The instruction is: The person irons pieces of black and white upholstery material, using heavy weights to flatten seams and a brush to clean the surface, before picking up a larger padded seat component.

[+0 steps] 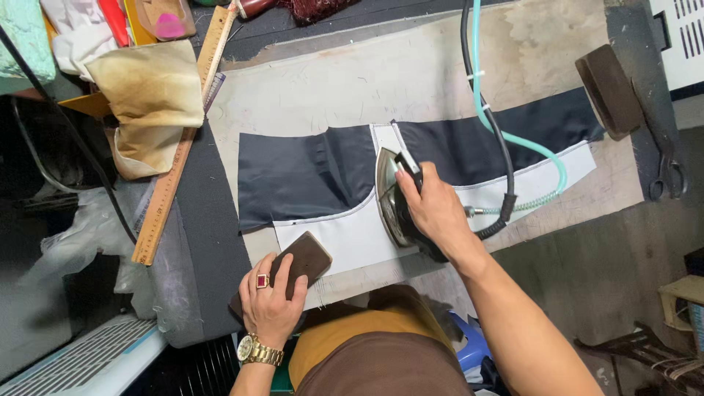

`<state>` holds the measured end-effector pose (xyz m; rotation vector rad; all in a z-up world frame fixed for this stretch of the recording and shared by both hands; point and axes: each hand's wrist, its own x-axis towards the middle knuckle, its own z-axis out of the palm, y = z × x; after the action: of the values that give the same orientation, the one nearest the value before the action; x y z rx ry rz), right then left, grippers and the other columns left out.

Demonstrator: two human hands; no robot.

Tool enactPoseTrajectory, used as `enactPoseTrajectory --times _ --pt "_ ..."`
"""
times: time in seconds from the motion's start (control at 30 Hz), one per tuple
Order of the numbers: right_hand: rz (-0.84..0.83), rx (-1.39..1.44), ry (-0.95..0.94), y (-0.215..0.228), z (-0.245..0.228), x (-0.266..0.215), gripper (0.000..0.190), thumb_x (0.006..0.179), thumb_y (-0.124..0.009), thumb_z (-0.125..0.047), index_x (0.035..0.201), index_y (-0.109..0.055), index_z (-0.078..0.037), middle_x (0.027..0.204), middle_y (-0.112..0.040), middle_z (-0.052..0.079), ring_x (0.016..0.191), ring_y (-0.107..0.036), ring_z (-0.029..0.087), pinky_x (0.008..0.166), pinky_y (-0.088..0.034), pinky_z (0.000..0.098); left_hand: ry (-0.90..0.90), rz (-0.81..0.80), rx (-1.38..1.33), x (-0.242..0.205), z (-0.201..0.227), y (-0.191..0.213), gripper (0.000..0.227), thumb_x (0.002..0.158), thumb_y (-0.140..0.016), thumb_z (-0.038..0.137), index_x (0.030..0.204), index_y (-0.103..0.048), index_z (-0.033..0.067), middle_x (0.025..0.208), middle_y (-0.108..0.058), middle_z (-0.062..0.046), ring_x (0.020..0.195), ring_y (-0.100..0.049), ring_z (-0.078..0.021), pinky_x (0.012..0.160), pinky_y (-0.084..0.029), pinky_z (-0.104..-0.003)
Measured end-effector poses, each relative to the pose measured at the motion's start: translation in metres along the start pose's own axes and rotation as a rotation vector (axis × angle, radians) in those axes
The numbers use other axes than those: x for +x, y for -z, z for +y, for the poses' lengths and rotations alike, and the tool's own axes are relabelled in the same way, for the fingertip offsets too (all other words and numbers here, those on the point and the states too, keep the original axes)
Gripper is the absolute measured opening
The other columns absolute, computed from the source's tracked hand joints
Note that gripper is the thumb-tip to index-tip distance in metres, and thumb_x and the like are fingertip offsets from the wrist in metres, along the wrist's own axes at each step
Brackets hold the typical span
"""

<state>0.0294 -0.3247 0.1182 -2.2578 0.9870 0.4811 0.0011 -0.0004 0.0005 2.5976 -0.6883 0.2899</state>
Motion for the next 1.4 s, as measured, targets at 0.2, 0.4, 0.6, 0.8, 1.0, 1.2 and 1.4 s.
enactPoseTrajectory --times 0.2,0.4,0.6,0.8,1.0,1.2,1.4 --pt "-0.015 -0.139 -0.051 -0.016 0.026 -0.037 0.047 0.103 -0.041 -0.057 0.116 -0.049 -0.012 0.077 -0.067 0.026 0.073 -0.06 0.053 0.068 -0.044 0.0563 0.015 -0.008 -0.024 0.0 -0.001 0.001 0.035 0.09 -0.069 0.034 0.121 -0.073 0.0163 0.128 -0.067 -0.014 0.114 -0.066 -0.0308 0.098 -0.048 -0.049" --pt "0.02 -0.059 -0.09 -0.007 0.005 -0.016 0.049 0.103 -0.042 -0.057 0.116 -0.051 -0.011 0.091 -0.071 0.028 0.09 -0.06 0.056 0.078 -0.044 0.0539 0.004 0.004 -0.022 0.002 -0.001 0.002 0.035 0.091 -0.069 0.034 0.12 -0.073 0.016 0.128 -0.068 -0.014 0.113 -0.066 -0.0306 0.097 -0.049 -0.048" --pt "0.053 -0.075 -0.005 0.004 -0.016 0.02 0.055 0.104 -0.04 -0.057 0.121 -0.05 -0.005 0.091 -0.069 0.028 0.09 -0.061 0.056 0.078 -0.045 0.0572 0.009 -0.118 -0.083 -0.003 -0.007 0.004 0.042 0.092 -0.068 0.039 0.13 -0.068 0.0209 0.139 -0.062 -0.015 0.124 -0.061 -0.0329 0.104 -0.045 -0.052" --pt "0.031 -0.075 0.021 0.017 -0.034 0.053 0.055 0.104 -0.038 -0.058 0.114 -0.05 -0.004 0.101 -0.07 0.027 0.096 -0.061 0.055 0.082 -0.045 0.0578 -0.094 -0.326 -0.042 0.008 -0.01 0.029 0.065 0.087 -0.071 0.044 0.145 -0.054 0.0209 0.151 -0.048 -0.02 0.139 -0.049 -0.0369 0.113 -0.039 -0.054" --pt "-0.014 -0.103 0.113 0.028 -0.043 0.088 0.055 0.106 -0.036 -0.057 0.11 -0.047 -0.003 0.096 -0.068 0.028 0.093 -0.059 0.056 0.08 -0.044 0.0566 0.004 -0.583 0.13 0.0 -0.007 0.041 0.071 0.082 -0.072 0.046 0.148 -0.05 0.0319 0.142 -0.052 -0.011 0.116 -0.057 -0.0321 0.086 -0.05 -0.048" --pt "-0.035 -0.194 0.337 0.044 -0.057 0.132 0.051 0.109 -0.036 -0.053 0.102 -0.044 -0.003 0.091 -0.07 0.028 0.085 -0.061 0.059 0.073 -0.045 0.0634 0.454 -0.308 0.048 0.018 0.081 0.018 0.083 0.068 -0.083 0.056 0.143 -0.061 0.0323 0.123 -0.062 -0.011 0.107 -0.064 -0.0271 0.085 -0.055 -0.047" --pt "-0.083 -0.348 0.599 0.058 -0.076 0.197 0.053 0.11 -0.033 -0.053 0.108 -0.045 -0.002 0.087 -0.068 0.03 0.082 -0.062 0.06 0.071 -0.047 0.0666 0.547 -0.057 0.046 0.125 0.188 -0.078 0.075 0.07 -0.081 0.056 0.137 -0.067 0.026 0.117 -0.064 -0.017 0.107 -0.063 -0.0336 0.081 -0.052 -0.052"
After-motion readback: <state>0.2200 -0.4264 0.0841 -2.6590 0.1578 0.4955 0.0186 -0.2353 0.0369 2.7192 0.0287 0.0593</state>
